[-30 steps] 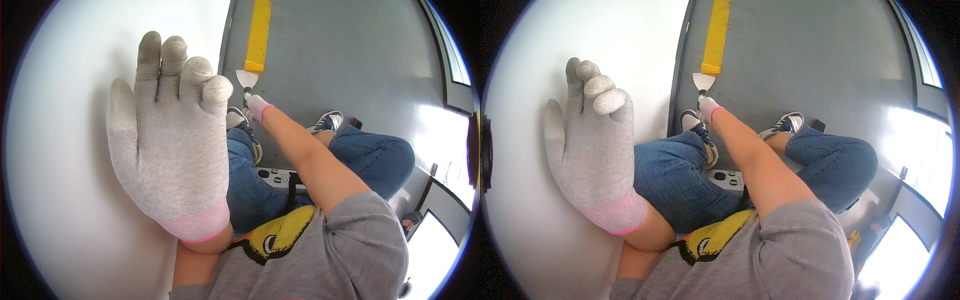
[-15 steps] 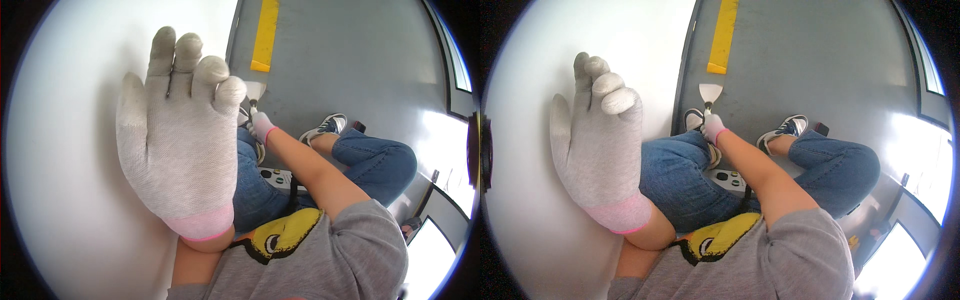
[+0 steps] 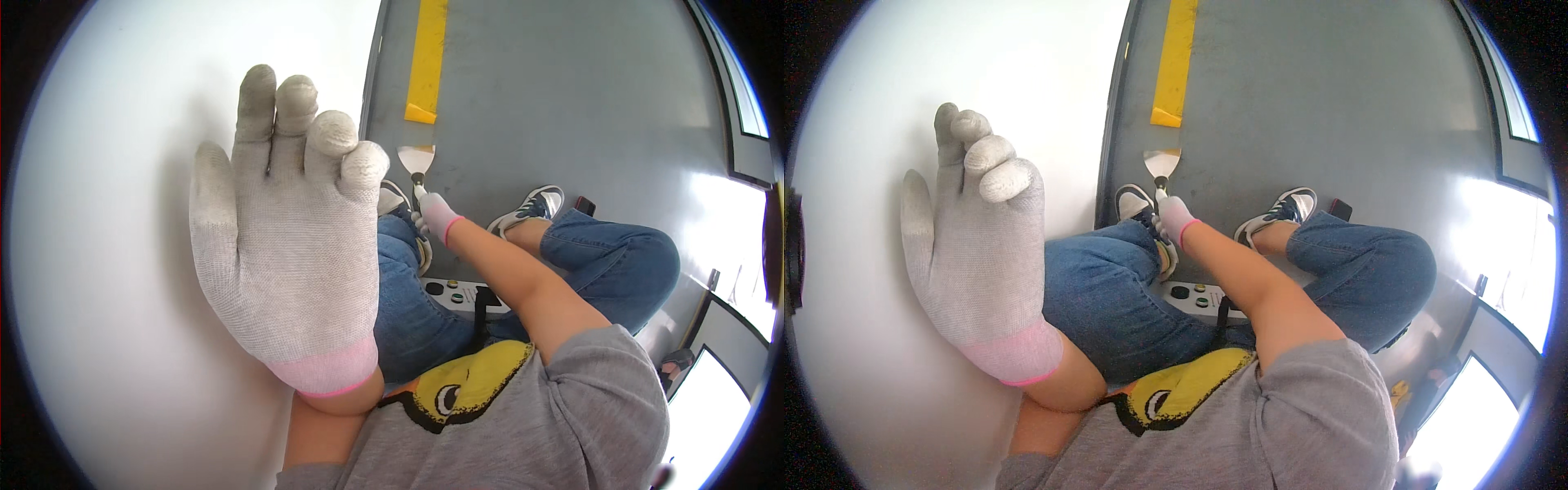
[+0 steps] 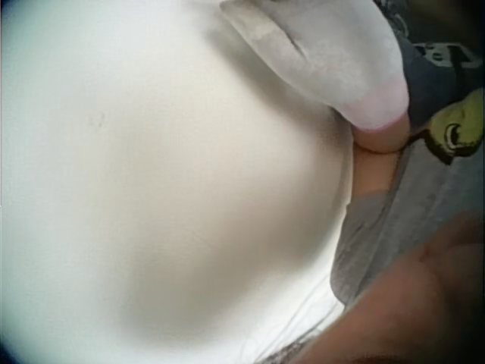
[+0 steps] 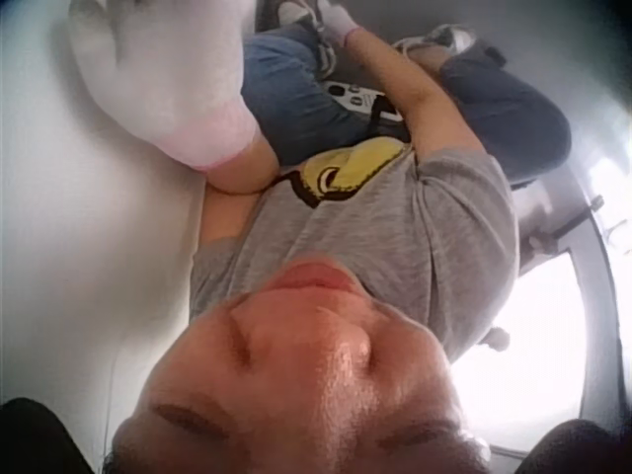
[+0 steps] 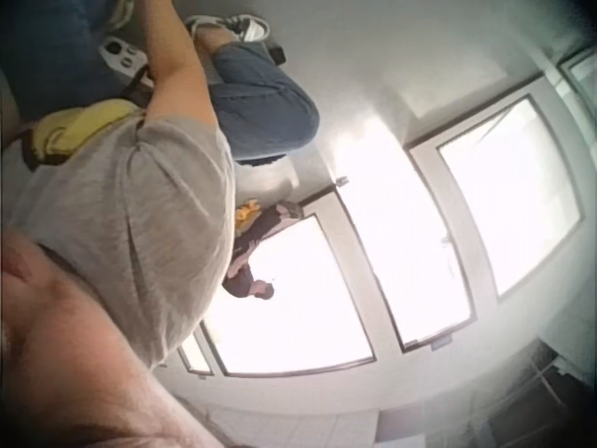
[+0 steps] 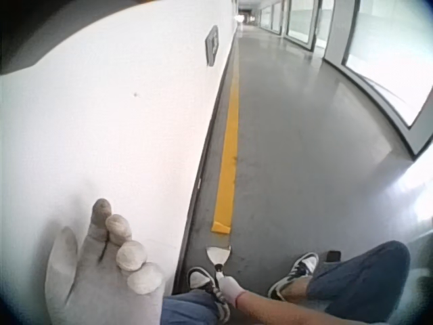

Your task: Scraping a yellow marking or tape from the floor using a scraper tool.

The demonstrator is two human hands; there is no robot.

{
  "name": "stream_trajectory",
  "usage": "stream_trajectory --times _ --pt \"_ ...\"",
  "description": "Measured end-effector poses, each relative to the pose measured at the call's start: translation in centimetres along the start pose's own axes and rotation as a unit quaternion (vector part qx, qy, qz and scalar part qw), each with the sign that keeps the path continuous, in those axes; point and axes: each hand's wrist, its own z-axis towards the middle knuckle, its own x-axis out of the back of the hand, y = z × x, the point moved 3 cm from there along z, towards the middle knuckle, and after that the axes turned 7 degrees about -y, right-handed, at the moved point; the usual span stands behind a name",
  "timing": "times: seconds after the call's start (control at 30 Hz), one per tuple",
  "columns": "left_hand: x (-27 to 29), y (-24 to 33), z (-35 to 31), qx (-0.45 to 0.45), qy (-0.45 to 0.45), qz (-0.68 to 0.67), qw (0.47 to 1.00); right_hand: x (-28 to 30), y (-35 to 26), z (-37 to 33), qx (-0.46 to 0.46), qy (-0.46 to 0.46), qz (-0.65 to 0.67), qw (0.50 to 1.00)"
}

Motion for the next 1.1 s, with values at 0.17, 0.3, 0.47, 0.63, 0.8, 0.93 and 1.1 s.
stream_trajectory --times 0.17,0.3,0.47,0.63,0.8,0.93,1.1 --pt "-0.2 -0.3 0.0 0.016 -0.009 -0.016 1.000 1.5 -0.6 2.2 -0.012 0.013 0.009 1.000" --pt "-0.3 0.6 -0.1 -0.001 0.003 -0.019 1.000 -2.0 -7.0 0.6 0.061 -0.028 0.009 0.998" --pt "-0.1 0.3 0.0 -0.005 -0.039 -0.019 0.999 0.6 -16.1 -0.6 -0.006 -0.239 0.215 0.947" --pt "0.3 1.0 -0.3 -0.018 -0.033 -0.040 0.999 2.6 -19.0 -2.8 0.088 -0.155 0.184 0.967" --pt "1.3 2.2 -0.2 0.051 -0.080 0.022 0.995 4.4 -11.0 -4.0 0.151 -0.110 0.023 0.982" --pt "-0.4 1.2 0.3 0.042 -0.129 -0.004 0.991 7.3 -0.4 -0.9 0.106 -0.112 0.015 0.988" --pt "-0.2 -0.2 -0.6 -0.013 -0.073 -0.096 0.993 5.8 5.3 -0.5 0.020 -0.118 0.030 0.992"
